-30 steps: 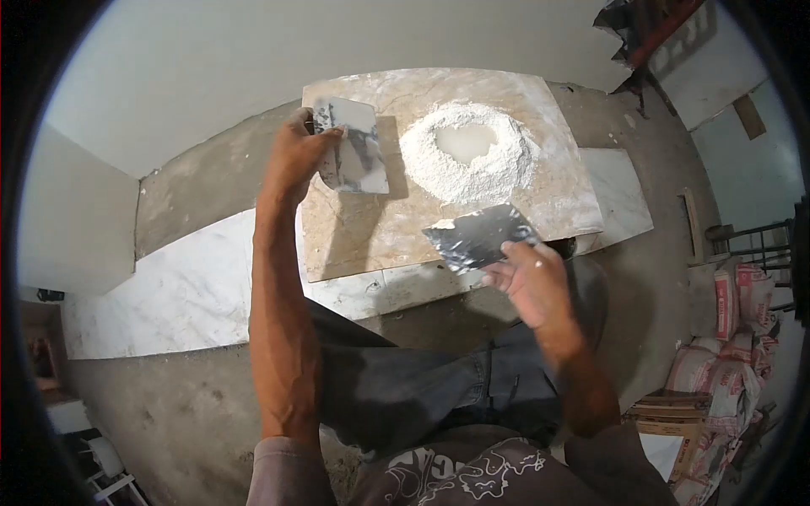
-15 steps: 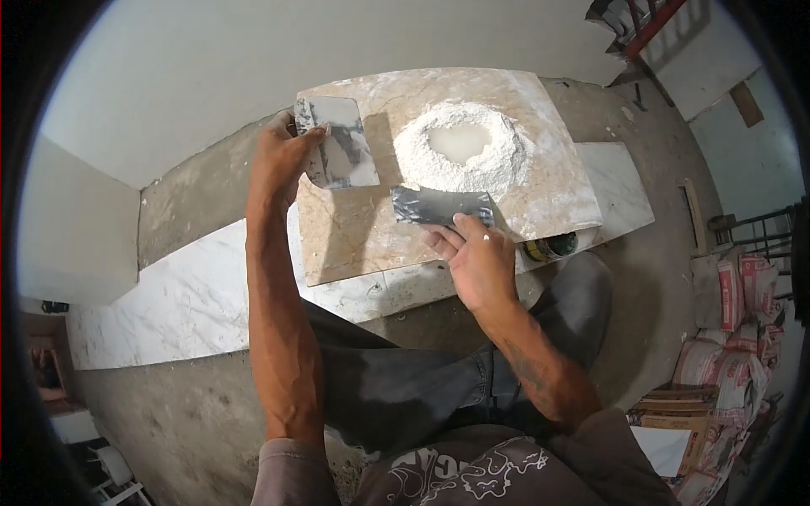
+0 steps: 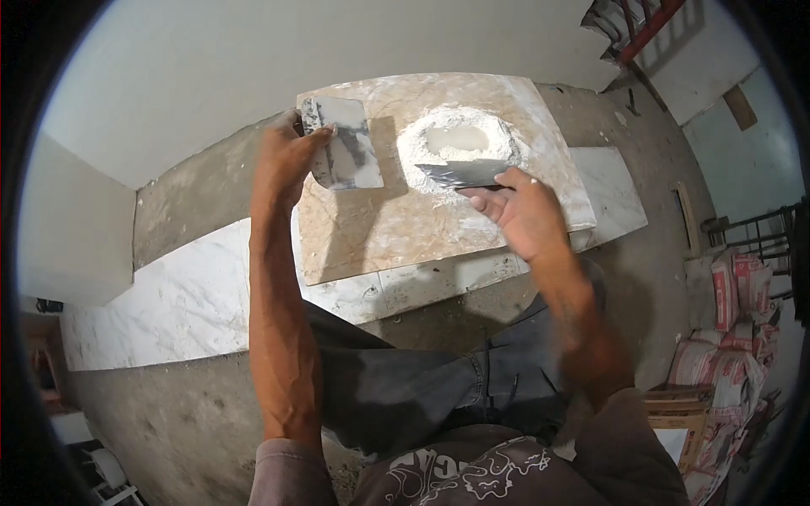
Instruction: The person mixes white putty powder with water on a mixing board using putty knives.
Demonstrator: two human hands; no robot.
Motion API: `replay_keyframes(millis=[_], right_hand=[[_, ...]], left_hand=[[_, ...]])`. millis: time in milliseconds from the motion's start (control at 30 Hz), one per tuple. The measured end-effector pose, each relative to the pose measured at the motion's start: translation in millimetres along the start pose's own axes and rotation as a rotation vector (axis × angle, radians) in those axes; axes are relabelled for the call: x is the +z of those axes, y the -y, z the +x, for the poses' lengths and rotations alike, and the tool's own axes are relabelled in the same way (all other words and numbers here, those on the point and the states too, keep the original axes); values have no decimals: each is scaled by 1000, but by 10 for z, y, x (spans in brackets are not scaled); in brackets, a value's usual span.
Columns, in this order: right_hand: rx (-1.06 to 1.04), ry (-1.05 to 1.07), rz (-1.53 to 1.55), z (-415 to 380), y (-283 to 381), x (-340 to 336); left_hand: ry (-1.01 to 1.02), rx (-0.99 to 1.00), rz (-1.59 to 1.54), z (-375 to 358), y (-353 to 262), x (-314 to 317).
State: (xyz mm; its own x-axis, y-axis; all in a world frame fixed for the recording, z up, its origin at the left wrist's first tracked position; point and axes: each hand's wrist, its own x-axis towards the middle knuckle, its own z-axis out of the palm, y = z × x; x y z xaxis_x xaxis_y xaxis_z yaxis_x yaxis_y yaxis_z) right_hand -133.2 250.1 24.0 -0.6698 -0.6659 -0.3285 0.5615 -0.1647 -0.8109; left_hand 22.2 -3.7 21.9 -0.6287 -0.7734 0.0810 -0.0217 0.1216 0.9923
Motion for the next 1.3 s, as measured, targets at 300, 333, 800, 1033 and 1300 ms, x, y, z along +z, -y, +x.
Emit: replay_keyframes(millis=[300, 333, 800, 1033, 1300], right_hand=[[22, 24, -772, 311, 933, 15], [13, 49, -886, 385, 1097, 19], [-315, 517, -2307, 1087, 1647, 820], [-638, 777, -2393, 1713, 1620, 1200], [-873, 1378, -2435, 1731, 562, 2071]], left_hand=[[-6, 16, -41, -44, -22, -4], [-9, 17, -70, -49, -26, 2], [-159, -36, 160, -380, -454, 121], [-243, -68, 146, -921, -669, -45], [-398, -133, -13, -1636, -936, -192]])
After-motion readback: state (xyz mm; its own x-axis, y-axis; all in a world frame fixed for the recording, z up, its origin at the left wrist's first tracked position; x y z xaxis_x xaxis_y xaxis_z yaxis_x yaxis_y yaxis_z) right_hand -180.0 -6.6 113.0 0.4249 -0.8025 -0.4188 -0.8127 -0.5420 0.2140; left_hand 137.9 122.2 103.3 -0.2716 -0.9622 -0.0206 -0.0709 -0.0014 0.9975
